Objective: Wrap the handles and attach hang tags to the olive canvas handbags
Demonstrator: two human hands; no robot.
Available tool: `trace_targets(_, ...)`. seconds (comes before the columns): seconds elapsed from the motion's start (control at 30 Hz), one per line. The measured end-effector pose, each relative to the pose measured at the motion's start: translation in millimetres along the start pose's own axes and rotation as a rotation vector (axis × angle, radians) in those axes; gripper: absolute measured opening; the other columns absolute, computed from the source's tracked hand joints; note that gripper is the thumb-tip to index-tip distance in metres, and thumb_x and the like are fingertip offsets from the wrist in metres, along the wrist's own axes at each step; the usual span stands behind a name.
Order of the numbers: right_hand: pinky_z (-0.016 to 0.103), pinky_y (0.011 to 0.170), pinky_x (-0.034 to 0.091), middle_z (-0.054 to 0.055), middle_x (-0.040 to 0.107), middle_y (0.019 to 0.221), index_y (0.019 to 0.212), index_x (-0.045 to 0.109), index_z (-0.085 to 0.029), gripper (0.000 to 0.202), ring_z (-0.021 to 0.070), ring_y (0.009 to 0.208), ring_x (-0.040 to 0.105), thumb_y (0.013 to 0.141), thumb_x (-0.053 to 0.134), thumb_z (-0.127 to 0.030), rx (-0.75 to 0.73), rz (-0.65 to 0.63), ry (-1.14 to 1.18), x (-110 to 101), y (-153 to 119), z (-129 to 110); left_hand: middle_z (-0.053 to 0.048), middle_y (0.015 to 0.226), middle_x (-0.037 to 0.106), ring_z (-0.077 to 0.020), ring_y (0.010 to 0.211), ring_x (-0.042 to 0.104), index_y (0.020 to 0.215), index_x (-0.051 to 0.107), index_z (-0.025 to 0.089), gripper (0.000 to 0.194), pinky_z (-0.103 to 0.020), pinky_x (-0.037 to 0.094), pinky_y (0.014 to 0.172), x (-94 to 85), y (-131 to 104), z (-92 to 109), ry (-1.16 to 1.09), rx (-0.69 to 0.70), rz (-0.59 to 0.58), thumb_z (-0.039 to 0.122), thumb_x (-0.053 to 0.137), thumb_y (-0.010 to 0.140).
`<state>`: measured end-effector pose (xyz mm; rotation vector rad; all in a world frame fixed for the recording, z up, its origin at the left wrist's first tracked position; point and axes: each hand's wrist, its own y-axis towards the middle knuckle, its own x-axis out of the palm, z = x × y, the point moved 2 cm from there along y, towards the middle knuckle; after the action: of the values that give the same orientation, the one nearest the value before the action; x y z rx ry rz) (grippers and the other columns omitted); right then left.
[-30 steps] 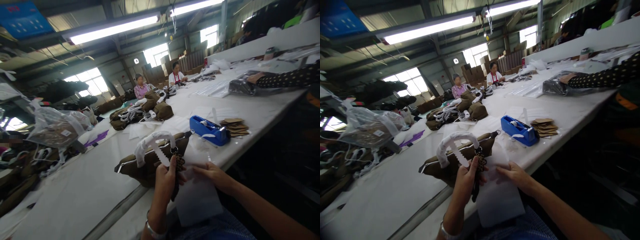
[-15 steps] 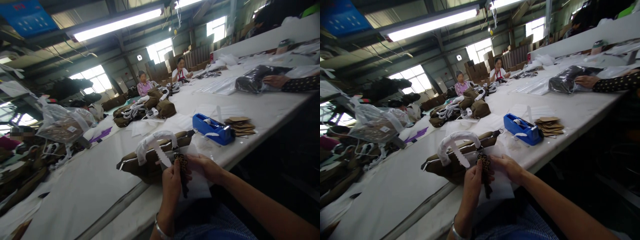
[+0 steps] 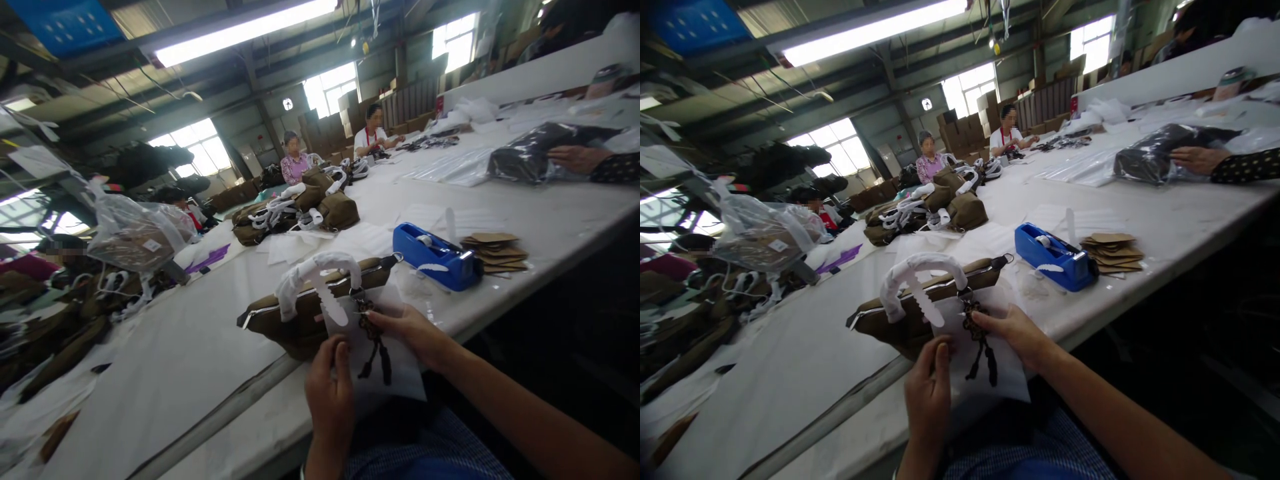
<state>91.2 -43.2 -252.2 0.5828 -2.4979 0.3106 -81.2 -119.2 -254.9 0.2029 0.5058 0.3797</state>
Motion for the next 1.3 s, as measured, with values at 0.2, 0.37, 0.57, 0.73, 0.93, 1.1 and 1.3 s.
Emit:
trace_targets(0.2, 0.046, 0.096, 0.057, 0.012, 0.077, 0.112, 0.119, 0.074, -0.018, 0.046, 0.0309, 0.105, 0.073, 0.079, 0.084, -0.039, 0.055, -0.025, 0.019, 1.6, 1.2, -5.0, -0.014, 0.114, 0.075, -0.0284, 0.102, 0.072, 0.120, 0.067, 0.016, 0.059, -0.037, 0.059, 0.084, -18.4, 5.5, -7.3, -0.234, -0.203, -0.058, 0.066, 0.058, 0.090)
trace_targets(0.37, 0.046, 0.095, 0.058, 0.013, 0.077, 0.113, 0.119, 0.074, -0.018, 0.047, 0.0312, 0.103, 0.073, 0.079, 0.084, -0.039, 0.085, -0.056, -0.008, -0.2, -0.2, -6.1, -0.013, 0.118, 0.077, -0.0332, 0.110, 0.071, 0.121, 0.072, 0.015, 0.058, -0.041, 0.058, 0.092, 6.6, 17.8, 9.6, -0.348, -0.273, -0.391, 0.062, 0.064, 0.088)
trace_targets(0.57, 0.041, 0.094, 0.057, 0.011, 0.078, 0.110, 0.114, 0.077, -0.018, 0.045, 0.0289, 0.103, 0.073, 0.077, 0.085, -0.043, 0.026, 0.004, -0.013, 5.1, 1.4, -1.2, -0.008, 0.113, 0.079, -0.0313, 0.112, 0.071, 0.113, 0.077, 0.018, 0.039, -0.039, 0.054, 0.098, 27.9, 22.8, 18.8, -0.270, -0.205, -0.247, 0.047, 0.068, 0.089)
trace_targets(0.73, 0.038, 0.087, 0.059, 0.012, 0.079, 0.107, 0.110, 0.078, -0.016, 0.048, 0.0288, 0.097, 0.074, 0.075, 0.086, -0.048, 0.021, 0.067, -0.154, -5.0, -1.1, -1.5, -0.007, 0.103, 0.081, -0.0290, 0.101, 0.074, 0.106, 0.079, 0.015, 0.035, -0.034, 0.056, 0.088, 33.7, 18.3, 18.8, -0.301, -0.255, -0.152, 0.044, 0.073, 0.087)
trace_targets(0.93, 0.041, 0.087, 0.059, 0.013, 0.077, 0.110, 0.111, 0.076, -0.017, 0.049, 0.0274, 0.095, 0.074, 0.091, 0.064, -0.059, 0.092, -0.030, 0.157, -47.5, -6.6, 12.8, -0.009, 0.105, 0.081, -0.0293, 0.103, 0.073, 0.105, 0.079, 0.013, 0.034, -0.034, 0.055, 0.092, 26.8, 18.0, 20.3, -0.356, -0.259, -0.161, 0.041, 0.074, 0.086)
trace_targets(1.1, 0.033, 0.080, 0.058, 0.008, 0.079, 0.101, 0.107, 0.076, -0.019, 0.037, 0.0230, 0.087, 0.074, 0.077, 0.086, -0.038, 0.076, 0.063, -0.029, -52.5, -7.8, 37.5, -0.009, 0.106, 0.081, -0.0301, 0.104, 0.073, 0.107, 0.079, 0.014, 0.035, -0.035, 0.056, 0.092, 25.5, 17.5, 18.2, -0.313, -0.246, -0.171, 0.042, 0.073, 0.087)
trace_targets(1.3, 0.031, 0.067, 0.056, 0.004, 0.074, 0.082, 0.107, 0.075, -0.020, 0.046, 0.0203, 0.071, 0.067, 0.078, 0.080, -0.055, -0.145, 0.084, -0.298, -27.0, -9.3, 31.4, -0.008, 0.094, 0.081, -0.0290, 0.092, 0.074, 0.098, 0.080, 0.013, 0.033, -0.033, 0.056, 0.082, 26.8, 16.2, 14.5, -0.259, -0.257, -0.129, 0.042, 0.073, 0.084)
